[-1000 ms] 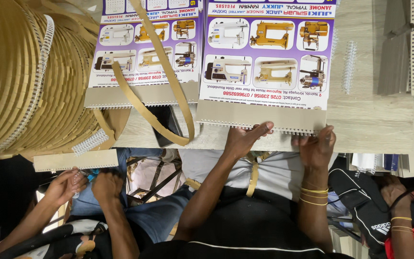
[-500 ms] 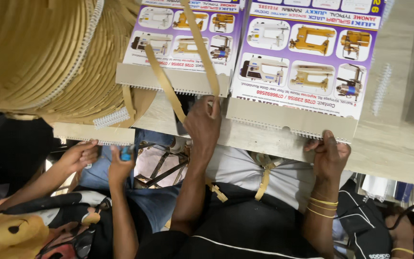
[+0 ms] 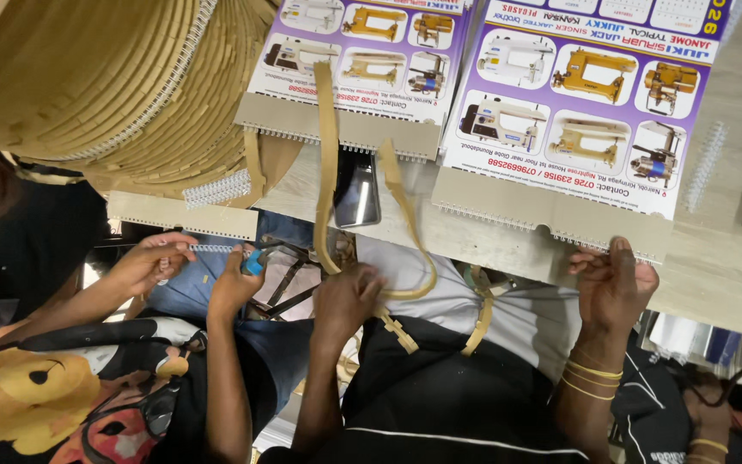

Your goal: The person assembles spiral-bound notebooks by hand, inserting metal wire coils into the punched holes of paper stacks. They use pliers to secure the ends of the coils and occasionally flip through the pages to check the binding.

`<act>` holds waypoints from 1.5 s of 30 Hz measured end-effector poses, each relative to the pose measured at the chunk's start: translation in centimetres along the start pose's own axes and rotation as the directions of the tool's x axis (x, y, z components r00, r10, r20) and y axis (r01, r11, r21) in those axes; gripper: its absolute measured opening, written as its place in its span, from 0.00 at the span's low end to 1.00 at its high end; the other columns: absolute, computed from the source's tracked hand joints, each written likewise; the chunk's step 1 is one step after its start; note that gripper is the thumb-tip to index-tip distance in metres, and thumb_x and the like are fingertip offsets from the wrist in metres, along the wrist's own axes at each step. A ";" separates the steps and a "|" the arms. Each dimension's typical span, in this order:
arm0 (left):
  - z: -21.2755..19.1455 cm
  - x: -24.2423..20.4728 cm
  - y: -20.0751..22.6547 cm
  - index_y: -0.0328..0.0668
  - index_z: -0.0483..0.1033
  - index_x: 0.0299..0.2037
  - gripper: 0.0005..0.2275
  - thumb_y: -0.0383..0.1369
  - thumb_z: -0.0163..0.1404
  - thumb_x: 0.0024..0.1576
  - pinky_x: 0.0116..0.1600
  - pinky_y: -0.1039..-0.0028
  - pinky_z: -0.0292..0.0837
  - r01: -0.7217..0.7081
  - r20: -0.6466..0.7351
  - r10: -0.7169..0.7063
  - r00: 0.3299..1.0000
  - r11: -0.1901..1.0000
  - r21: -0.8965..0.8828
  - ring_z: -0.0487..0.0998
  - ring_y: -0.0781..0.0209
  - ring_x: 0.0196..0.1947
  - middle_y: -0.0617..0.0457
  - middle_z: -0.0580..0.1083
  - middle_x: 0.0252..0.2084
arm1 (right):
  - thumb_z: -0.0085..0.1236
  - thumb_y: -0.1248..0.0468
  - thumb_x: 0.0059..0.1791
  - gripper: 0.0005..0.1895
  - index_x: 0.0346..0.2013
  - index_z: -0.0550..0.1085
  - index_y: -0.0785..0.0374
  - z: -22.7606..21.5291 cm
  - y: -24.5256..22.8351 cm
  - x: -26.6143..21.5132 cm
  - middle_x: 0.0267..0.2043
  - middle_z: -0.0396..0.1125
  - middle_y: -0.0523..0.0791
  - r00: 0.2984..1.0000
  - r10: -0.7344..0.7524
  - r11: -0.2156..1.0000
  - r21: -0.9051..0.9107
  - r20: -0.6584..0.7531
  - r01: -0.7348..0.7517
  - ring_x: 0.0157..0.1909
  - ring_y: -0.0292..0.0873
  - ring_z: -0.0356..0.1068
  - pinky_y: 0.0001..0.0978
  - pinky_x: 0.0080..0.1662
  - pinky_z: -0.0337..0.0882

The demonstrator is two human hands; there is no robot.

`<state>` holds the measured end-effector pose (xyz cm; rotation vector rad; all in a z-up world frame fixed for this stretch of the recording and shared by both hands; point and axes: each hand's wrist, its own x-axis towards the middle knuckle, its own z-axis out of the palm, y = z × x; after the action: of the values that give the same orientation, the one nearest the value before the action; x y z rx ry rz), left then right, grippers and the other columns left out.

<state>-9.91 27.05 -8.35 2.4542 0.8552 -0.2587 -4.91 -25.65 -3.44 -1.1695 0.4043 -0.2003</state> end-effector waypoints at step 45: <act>-1.2 -1.0 14.3 0.51 0.82 0.38 0.07 0.40 0.57 0.63 0.35 0.63 0.73 -0.420 -0.383 0.241 0.892 0.755 -0.503 0.78 0.55 0.25 0.54 0.76 0.25 | 0.48 0.58 0.59 0.24 0.30 0.76 0.77 28.4 4.7 0.7 0.40 0.75 0.63 0.904 0.138 0.978 0.089 0.404 -0.189 0.27 0.51 0.79 0.33 0.24 0.81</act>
<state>-1.80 17.70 -1.06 2.0226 0.4822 0.4590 7.11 0.10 1.41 -1.0144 0.1269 0.1573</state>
